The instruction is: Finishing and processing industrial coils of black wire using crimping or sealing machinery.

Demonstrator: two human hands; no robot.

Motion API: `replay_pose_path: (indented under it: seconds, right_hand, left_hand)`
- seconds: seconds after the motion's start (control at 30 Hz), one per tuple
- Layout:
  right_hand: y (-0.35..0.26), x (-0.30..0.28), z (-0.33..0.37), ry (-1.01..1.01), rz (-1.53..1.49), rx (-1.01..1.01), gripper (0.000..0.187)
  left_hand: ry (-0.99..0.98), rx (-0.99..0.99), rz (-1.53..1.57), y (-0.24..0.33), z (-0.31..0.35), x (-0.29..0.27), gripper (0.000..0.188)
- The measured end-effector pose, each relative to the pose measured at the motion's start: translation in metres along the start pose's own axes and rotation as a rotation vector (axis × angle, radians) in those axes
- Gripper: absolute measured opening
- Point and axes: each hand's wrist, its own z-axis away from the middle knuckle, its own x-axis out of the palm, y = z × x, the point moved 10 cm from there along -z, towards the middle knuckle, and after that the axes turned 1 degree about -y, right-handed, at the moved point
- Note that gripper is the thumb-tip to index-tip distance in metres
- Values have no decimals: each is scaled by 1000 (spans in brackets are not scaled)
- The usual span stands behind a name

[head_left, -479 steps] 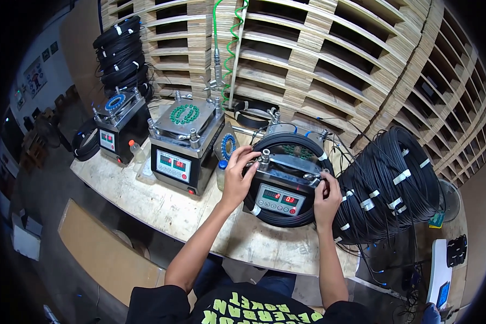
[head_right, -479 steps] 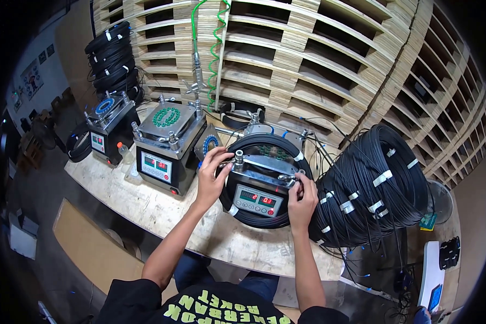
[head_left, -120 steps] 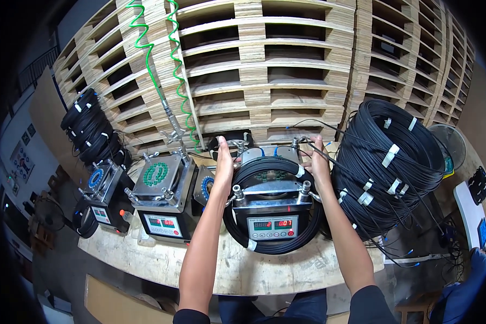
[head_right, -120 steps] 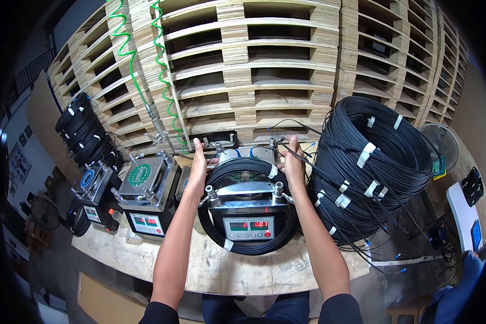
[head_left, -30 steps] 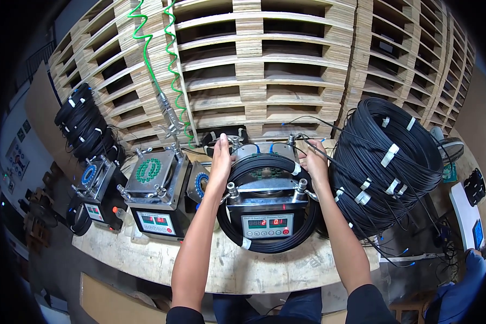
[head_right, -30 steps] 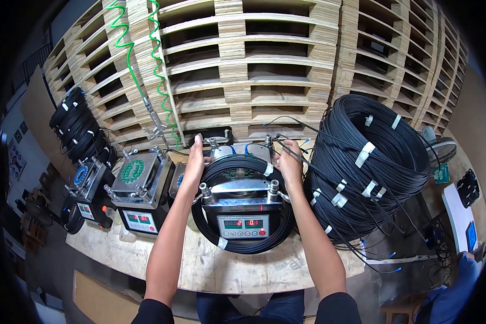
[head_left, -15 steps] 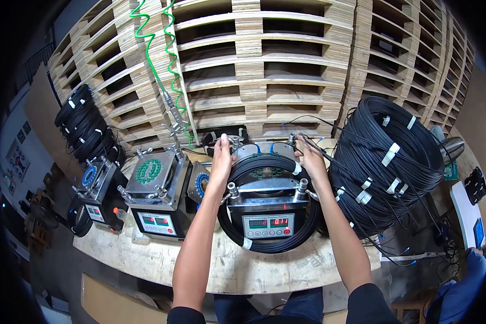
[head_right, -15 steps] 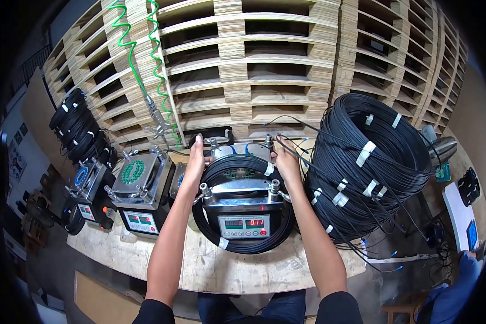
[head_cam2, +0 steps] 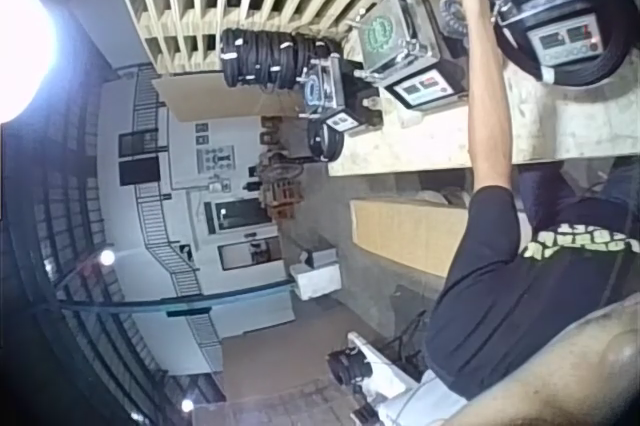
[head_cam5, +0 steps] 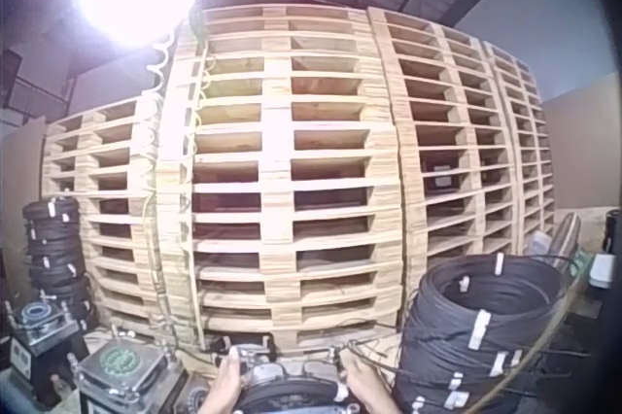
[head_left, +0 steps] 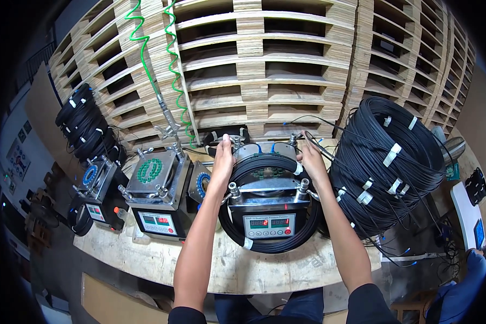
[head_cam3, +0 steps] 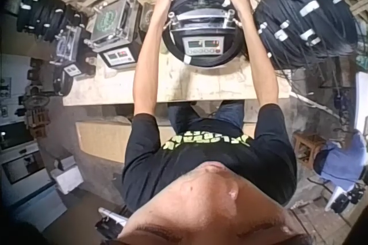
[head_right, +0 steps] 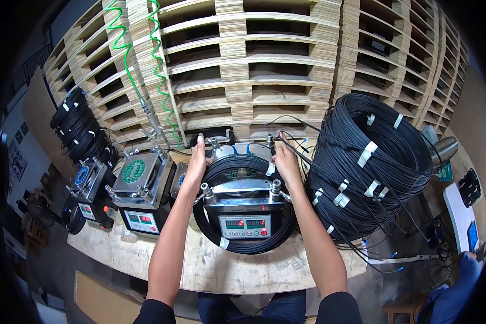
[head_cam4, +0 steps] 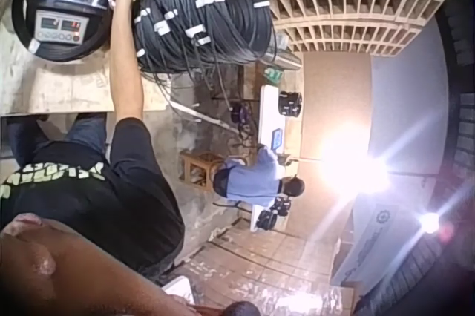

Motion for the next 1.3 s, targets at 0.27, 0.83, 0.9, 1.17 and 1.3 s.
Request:
replay_pose_path:
  seconds: [0.27,0.83,0.9,1.17,1.3]
  right_hand:
    - [5,-1,2,40,-70,104,41]
    - [14,0,-3,2,12,132,46]
    - [11,3,-2,3,20,129,44]
    - [16,-3,-5,17,133,117,43]
    - [22,-12,-17,29,186,0,43]
  left_hand:
    - [-9,-22,1,-5,-5,-3,93]
    - [3,-15,21,-11,-8,-4,96]
    - [-18,19,83,-9,-9,-6,96]
    - [-12,-28,13,-5,-3,-2,96]
    - [-44,16,-16,-8,-13,5,94]
